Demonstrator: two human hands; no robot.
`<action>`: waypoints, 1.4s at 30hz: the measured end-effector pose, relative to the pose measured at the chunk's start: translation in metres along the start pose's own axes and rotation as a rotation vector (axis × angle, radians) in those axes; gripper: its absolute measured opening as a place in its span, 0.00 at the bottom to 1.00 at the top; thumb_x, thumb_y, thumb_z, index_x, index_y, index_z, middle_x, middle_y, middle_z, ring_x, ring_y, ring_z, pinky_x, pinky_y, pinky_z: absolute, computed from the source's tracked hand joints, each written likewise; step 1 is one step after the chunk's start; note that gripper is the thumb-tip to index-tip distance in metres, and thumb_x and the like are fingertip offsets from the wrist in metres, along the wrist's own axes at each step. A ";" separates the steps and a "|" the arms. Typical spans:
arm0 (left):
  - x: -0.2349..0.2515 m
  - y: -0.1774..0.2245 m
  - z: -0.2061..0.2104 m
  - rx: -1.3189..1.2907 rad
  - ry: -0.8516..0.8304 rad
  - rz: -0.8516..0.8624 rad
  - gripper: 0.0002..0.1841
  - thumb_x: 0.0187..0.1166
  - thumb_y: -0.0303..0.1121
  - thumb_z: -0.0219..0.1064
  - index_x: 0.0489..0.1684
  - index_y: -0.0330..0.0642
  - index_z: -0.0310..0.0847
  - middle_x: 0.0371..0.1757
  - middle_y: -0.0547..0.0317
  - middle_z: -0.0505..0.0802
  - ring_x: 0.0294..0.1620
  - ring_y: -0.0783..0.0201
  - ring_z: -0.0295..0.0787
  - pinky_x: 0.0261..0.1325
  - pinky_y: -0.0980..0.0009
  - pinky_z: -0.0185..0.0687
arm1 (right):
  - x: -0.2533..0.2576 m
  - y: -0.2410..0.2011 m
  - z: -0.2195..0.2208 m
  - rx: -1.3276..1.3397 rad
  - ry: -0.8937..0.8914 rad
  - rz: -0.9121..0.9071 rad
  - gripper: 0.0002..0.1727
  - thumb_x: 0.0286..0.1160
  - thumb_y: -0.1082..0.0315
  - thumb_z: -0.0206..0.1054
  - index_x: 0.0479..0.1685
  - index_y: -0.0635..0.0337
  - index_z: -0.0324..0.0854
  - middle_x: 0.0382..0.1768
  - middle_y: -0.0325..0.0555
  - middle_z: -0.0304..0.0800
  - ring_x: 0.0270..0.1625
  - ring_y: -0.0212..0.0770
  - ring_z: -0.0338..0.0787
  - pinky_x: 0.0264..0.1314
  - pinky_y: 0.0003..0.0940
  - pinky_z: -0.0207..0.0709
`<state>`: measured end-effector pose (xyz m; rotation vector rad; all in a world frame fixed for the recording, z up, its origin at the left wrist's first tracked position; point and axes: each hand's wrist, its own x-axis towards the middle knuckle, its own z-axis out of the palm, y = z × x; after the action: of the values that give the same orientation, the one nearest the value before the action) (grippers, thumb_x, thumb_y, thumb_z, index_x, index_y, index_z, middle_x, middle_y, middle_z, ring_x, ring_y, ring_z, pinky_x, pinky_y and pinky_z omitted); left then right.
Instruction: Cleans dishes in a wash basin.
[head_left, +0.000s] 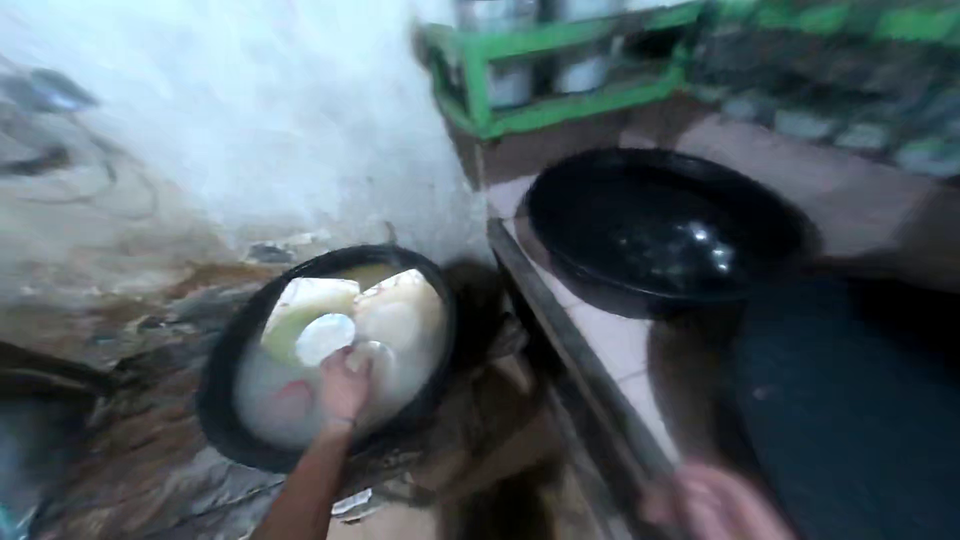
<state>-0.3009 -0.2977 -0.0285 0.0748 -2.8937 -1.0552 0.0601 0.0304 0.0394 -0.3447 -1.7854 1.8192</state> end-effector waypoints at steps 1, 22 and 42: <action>0.029 -0.030 -0.014 0.079 -0.026 -0.144 0.32 0.81 0.49 0.71 0.74 0.30 0.77 0.74 0.21 0.79 0.75 0.23 0.75 0.75 0.26 0.68 | 0.031 0.021 0.058 -0.012 -0.107 0.117 0.15 0.83 0.72 0.62 0.65 0.65 0.81 0.47 0.46 0.95 0.43 0.42 0.96 0.48 0.43 0.95; 0.084 -0.109 -0.050 -0.184 -0.220 -0.331 0.20 0.84 0.40 0.68 0.71 0.44 0.82 0.62 0.47 0.92 0.61 0.49 0.91 0.68 0.45 0.84 | 0.212 0.159 0.440 -1.065 -0.714 0.253 0.27 0.81 0.56 0.69 0.77 0.54 0.78 0.61 0.56 0.91 0.64 0.56 0.90 0.70 0.60 0.80; 0.159 -0.125 -0.041 -0.139 0.225 -0.599 0.26 0.79 0.44 0.74 0.68 0.33 0.83 0.72 0.26 0.82 0.76 0.29 0.76 0.77 0.35 0.72 | 0.308 0.240 0.411 -0.498 -0.586 0.643 0.32 0.78 0.62 0.73 0.80 0.64 0.69 0.68 0.67 0.81 0.67 0.59 0.85 0.65 0.59 0.82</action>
<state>-0.4530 -0.4302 -0.0718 1.0298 -2.6303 -1.2138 -0.4649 -0.1305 -0.1011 -0.6931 -2.7996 1.9922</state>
